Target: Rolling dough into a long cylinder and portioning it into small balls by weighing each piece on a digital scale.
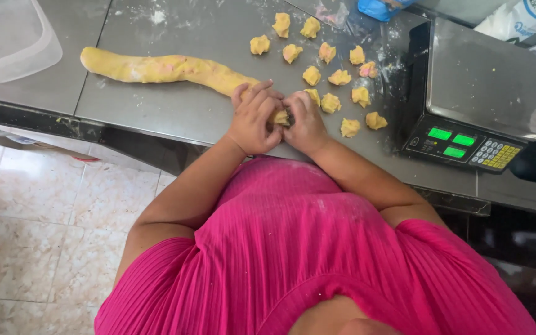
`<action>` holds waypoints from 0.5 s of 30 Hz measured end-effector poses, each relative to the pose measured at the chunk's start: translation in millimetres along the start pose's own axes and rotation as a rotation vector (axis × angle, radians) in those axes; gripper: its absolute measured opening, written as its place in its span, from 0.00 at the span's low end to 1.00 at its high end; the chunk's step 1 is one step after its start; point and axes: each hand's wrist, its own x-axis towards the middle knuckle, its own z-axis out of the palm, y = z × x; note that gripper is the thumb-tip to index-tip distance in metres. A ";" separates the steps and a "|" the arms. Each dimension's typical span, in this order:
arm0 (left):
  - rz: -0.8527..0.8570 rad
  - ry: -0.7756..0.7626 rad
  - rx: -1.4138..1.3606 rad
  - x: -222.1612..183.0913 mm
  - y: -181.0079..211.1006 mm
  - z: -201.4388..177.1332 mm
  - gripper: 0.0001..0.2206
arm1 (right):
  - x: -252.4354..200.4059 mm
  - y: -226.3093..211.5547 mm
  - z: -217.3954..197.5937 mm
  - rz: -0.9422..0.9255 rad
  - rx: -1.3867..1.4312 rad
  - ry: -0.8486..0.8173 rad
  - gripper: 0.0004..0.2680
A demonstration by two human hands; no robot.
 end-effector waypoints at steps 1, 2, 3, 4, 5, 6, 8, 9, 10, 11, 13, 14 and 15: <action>0.001 -0.013 -0.012 -0.1 0.7 -0.7 0.15 | -3.2 0.6 2.8 -0.021 0.033 0.057 0.24; 0.007 -0.026 -0.017 -0.9 -0.8 0.7 0.15 | -4.0 4.8 10.9 -0.007 0.033 0.064 0.24; -0.003 -0.032 -0.016 -1.7 -2.3 2.1 0.14 | -4.9 9.2 19.1 -0.041 0.007 0.090 0.22; -0.013 -0.035 -0.015 -1.2 -3.9 4.4 0.14 | -5.0 14.7 26.2 -0.076 -0.023 0.116 0.21; -0.005 -0.047 -0.021 -2.0 -3.6 5.8 0.14 | -4.2 13.1 24.0 -0.063 -0.026 0.123 0.21; -0.016 -0.068 -0.016 -2.2 -4.2 6.7 0.14 | -1.7 11.9 22.3 -0.036 0.007 0.105 0.20; -0.018 -0.096 -0.009 -4.3 -6.5 8.5 0.14 | -1.0 11.1 17.5 -0.006 0.040 0.096 0.19; -0.023 -0.129 -0.015 -6.1 -8.6 9.6 0.15 | -2.8 11.5 14.7 0.037 0.092 0.091 0.17; -0.030 -0.161 -0.021 -8.2 -10.5 11.1 0.16 | -4.6 12.5 11.7 0.079 0.144 0.084 0.15; -0.024 -0.165 -0.019 -7.4 -10.1 9.7 0.16 | -5.7 10.6 0.9 0.081 0.144 0.091 0.15; -0.043 -0.238 0.015 -8.5 -7.4 9.2 0.22 | -10.8 7.4 -21.8 0.202 0.281 0.074 0.12; -0.044 -0.239 0.011 -10.1 -9.0 11.1 0.22 | -10.5 10.0 -43.5 0.205 0.278 0.072 0.12; -0.042 -0.245 0.059 -11.8 -10.9 13.3 0.20 | -10.2 12.7 -65.1 0.239 0.331 0.087 0.12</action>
